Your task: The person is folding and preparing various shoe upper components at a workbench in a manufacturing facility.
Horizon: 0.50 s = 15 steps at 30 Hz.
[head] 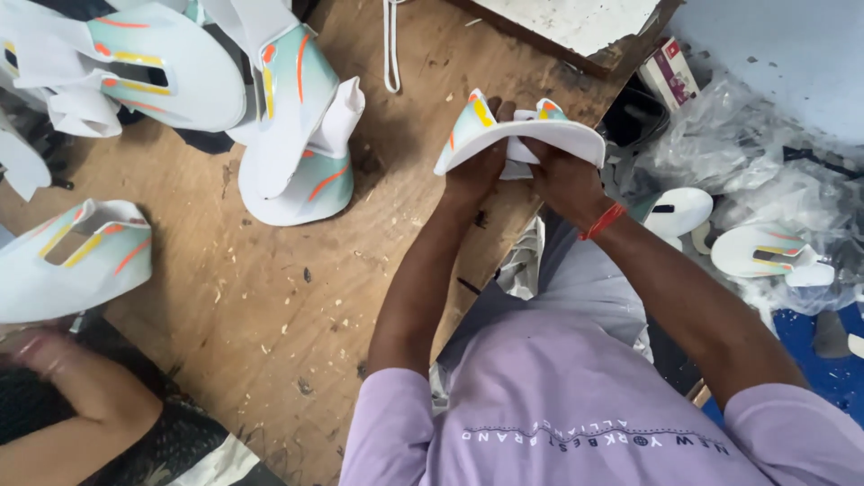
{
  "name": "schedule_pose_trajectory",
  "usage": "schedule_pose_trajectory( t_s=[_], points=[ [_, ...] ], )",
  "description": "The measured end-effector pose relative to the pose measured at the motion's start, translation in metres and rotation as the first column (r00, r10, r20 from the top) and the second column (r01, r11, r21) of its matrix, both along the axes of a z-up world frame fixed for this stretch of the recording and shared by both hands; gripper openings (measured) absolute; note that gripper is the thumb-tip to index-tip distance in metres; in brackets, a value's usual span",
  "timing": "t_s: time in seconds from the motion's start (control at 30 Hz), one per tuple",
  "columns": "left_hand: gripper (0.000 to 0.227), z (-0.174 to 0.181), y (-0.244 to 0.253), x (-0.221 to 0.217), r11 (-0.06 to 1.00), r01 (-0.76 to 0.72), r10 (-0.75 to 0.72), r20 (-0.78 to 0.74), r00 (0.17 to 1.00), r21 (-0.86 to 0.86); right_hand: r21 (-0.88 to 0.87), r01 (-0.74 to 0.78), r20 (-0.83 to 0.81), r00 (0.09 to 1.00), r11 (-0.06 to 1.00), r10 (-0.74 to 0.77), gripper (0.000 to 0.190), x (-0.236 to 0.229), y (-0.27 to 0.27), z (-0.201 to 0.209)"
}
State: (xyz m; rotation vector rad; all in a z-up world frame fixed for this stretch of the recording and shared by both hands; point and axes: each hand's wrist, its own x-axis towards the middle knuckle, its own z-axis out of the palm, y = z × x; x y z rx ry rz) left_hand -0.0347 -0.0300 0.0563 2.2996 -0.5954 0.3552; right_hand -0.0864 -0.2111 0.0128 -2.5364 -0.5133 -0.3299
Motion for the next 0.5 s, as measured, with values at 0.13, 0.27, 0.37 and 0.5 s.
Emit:
schedule_pose_trajectory(
  t_s=[0.13, 0.27, 0.37, 0.5],
  points=[
    [0.017, -0.016, -0.012, 0.020, 0.995, -0.071, 0.065, 0.083, 0.994, 0.065, 0.063, 0.001, 0.006, 1.000, 0.998, -0.002, 0.064, 0.010, 0.001, 0.012],
    [0.020, -0.068, -0.012, 0.039, 0.999, -0.030, 0.031, -0.046, 0.998, 0.032, -0.013, 0.001, 0.064, 0.998, 1.000, 0.000, 0.063, 0.018, 0.001, 0.001],
    [0.022, -0.022, -0.004, 0.022, 0.969, 0.108, -0.180, -0.338, 0.924, -0.223, -0.121, -0.009, 0.084, 0.996, 0.993, 0.019, 0.060, 0.011, 0.008, 0.045],
    [0.033, 0.022, 0.007, -0.003, 0.432, 0.038, -0.795, -0.360, 0.488, -0.901, -0.561, 0.115, 0.274, 0.960, 0.820, 0.053, 0.053, 0.012, 0.007, 0.073]
  ],
)
